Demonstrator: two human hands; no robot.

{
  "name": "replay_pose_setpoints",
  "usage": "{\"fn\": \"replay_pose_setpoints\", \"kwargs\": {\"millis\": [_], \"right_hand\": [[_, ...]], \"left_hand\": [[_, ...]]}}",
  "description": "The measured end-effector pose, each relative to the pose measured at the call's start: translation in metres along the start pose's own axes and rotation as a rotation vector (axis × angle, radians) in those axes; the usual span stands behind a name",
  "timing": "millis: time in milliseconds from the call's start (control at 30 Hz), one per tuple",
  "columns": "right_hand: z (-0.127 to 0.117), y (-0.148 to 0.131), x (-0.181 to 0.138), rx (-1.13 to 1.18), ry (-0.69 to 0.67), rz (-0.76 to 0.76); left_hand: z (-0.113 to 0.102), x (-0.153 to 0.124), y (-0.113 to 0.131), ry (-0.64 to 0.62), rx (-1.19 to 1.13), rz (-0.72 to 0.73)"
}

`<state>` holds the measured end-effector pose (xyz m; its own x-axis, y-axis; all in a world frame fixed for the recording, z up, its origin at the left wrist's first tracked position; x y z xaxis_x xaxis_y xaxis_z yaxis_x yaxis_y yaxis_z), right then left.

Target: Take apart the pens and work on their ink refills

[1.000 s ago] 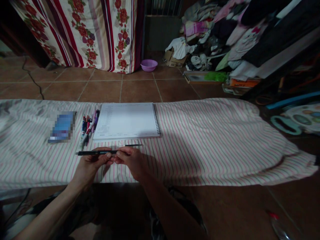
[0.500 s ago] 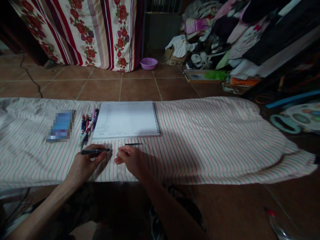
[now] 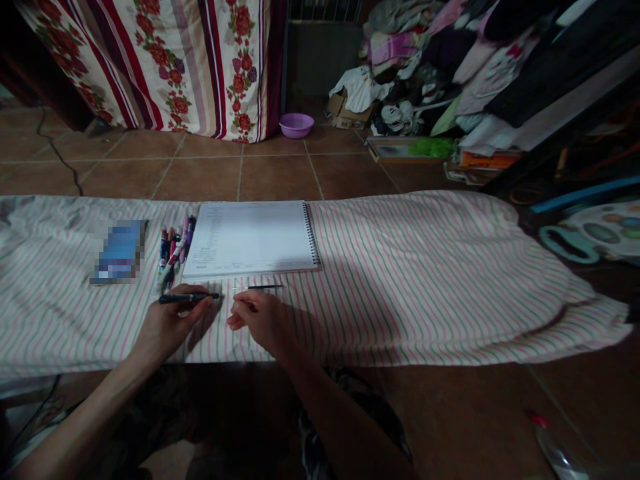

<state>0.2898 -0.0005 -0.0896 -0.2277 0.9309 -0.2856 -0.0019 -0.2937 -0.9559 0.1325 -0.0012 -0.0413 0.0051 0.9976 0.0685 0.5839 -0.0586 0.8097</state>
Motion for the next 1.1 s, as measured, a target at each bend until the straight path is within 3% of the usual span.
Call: {"fn": "replay_pose_setpoints", "kwargs": {"millis": [133,333,633,733,1100], "right_hand": [[0.001,0.002,0.001,-0.053,-0.008,-0.014],[0.001,0.002,0.001,-0.080,-0.013,-0.017],[0.001,-0.001,0.000,-0.088,-0.021,-0.025],[0.001,0.000,-0.001,-0.088,-0.012,-0.014],[0.001,-0.001,-0.001,-0.092,-0.027,-0.016]], "left_hand": [[-0.004,0.000,0.003,0.001,0.106,0.052],[-0.009,-0.001,0.007,0.103,0.086,0.069],[-0.001,0.005,-0.001,0.027,0.079,-0.005],[-0.006,0.003,0.000,0.080,0.071,-0.029],[-0.002,0.001,-0.001,0.043,0.061,-0.025]]}}
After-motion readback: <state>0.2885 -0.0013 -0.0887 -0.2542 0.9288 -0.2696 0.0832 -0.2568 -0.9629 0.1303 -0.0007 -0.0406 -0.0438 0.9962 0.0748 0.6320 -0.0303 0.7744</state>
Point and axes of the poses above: each hand's wrist, its own x-axis towards the middle knuckle, its own z-axis out of the palm, y = z × x, the point moved 6 cm from there along x, towards the middle knuckle
